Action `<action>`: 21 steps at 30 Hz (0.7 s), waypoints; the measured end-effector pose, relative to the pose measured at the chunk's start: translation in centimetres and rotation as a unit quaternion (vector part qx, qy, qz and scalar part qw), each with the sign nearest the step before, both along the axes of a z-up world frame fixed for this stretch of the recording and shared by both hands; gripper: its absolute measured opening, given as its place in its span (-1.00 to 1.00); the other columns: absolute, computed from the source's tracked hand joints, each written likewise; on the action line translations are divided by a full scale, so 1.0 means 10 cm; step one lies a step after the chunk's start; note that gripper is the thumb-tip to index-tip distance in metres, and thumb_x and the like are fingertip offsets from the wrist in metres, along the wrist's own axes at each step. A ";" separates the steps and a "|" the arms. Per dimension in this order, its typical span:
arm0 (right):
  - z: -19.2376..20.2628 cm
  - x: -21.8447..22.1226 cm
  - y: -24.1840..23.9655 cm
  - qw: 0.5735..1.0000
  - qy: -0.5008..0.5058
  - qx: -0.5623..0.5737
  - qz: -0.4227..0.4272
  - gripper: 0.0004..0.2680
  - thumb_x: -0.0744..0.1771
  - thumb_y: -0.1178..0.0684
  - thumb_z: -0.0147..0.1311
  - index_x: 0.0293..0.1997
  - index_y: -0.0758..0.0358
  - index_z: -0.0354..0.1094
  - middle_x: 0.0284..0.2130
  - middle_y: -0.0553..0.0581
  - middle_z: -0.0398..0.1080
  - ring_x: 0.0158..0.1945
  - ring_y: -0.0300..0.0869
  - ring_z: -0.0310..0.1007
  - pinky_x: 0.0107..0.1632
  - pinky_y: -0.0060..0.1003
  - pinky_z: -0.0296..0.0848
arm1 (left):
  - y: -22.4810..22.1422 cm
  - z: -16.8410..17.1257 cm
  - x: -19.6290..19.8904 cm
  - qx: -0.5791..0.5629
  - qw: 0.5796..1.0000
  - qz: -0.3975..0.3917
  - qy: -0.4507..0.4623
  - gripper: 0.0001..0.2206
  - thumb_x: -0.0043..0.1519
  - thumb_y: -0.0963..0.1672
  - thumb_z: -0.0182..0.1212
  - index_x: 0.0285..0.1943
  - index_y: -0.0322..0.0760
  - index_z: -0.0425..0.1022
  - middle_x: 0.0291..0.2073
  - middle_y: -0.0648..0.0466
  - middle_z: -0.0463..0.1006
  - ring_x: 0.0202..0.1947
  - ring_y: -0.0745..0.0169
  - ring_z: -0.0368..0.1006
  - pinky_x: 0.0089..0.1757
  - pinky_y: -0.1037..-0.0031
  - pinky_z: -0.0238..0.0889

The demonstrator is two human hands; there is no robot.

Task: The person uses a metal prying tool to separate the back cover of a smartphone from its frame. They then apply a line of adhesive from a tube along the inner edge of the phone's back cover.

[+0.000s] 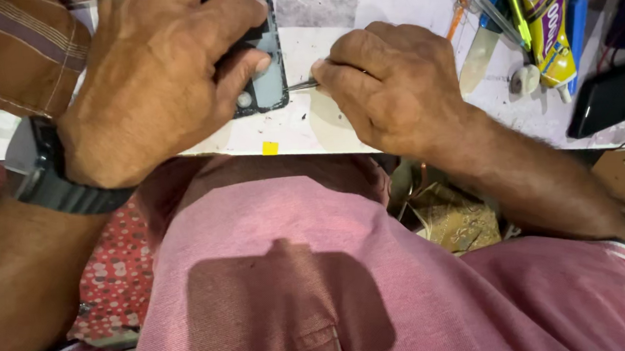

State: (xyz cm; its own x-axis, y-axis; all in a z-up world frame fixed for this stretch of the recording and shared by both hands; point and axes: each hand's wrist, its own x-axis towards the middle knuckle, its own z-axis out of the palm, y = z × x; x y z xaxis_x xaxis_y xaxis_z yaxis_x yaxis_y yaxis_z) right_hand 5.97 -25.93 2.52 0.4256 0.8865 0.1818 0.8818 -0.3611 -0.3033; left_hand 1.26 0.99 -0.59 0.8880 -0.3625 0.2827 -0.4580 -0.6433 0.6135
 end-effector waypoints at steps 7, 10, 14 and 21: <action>-0.07 0.09 -0.02 1.000 0.009 0.008 0.005 -0.89 0.33 0.23 0.30 -0.10 0.26 0.53 -0.30 0.03 0.39 -0.34 -0.19 0.41 -0.37 -0.23 0.32 | -0.01 0.07 0.03 0.028 1.000 0.001 0.003 -0.77 0.23 -0.13 0.49 -0.04 -0.32 0.56 -0.06 -0.10 0.43 0.06 -0.14 0.34 0.03 0.02 0.11; -0.06 0.10 -0.03 1.000 -0.002 -0.006 0.010 -0.90 0.32 0.22 0.30 -0.13 0.25 0.53 -0.28 0.05 0.42 -0.38 -0.20 0.39 -0.38 -0.22 0.30 | 0.01 0.07 0.04 0.038 0.999 -0.001 -0.006 -0.78 0.24 -0.13 0.47 -0.04 -0.30 0.57 -0.06 -0.09 0.43 0.06 -0.12 0.34 0.03 0.01 0.08; -0.05 0.13 -0.02 1.000 0.004 -0.010 0.014 -0.92 0.34 0.21 0.32 -0.12 0.22 0.54 -0.30 0.04 0.42 -0.40 -0.22 0.39 -0.42 -0.25 0.30 | 0.01 0.05 0.04 0.052 0.999 -0.002 -0.004 -0.79 0.25 -0.12 0.45 -0.03 -0.29 0.57 -0.01 -0.10 0.43 0.09 -0.12 0.32 0.05 -0.01 0.05; -0.01 0.16 0.02 0.999 0.036 0.009 0.002 -0.90 0.28 0.22 0.26 -0.18 0.26 0.50 -0.34 0.06 0.43 -0.39 -0.19 0.42 -0.39 -0.24 0.38 | 0.01 0.03 0.03 0.034 0.999 -0.007 0.013 -0.78 0.27 -0.12 0.44 0.00 -0.30 0.58 0.05 -0.08 0.41 0.11 -0.10 0.31 0.11 -0.04 0.01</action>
State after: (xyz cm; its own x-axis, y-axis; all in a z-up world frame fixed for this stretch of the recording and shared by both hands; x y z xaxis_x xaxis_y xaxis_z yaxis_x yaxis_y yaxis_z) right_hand 7.58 -25.68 2.47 0.4343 0.8853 0.1664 0.8591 -0.3515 -0.3720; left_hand 1.56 1.11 -0.31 0.8892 -0.3930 0.2344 -0.4523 -0.6771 0.5806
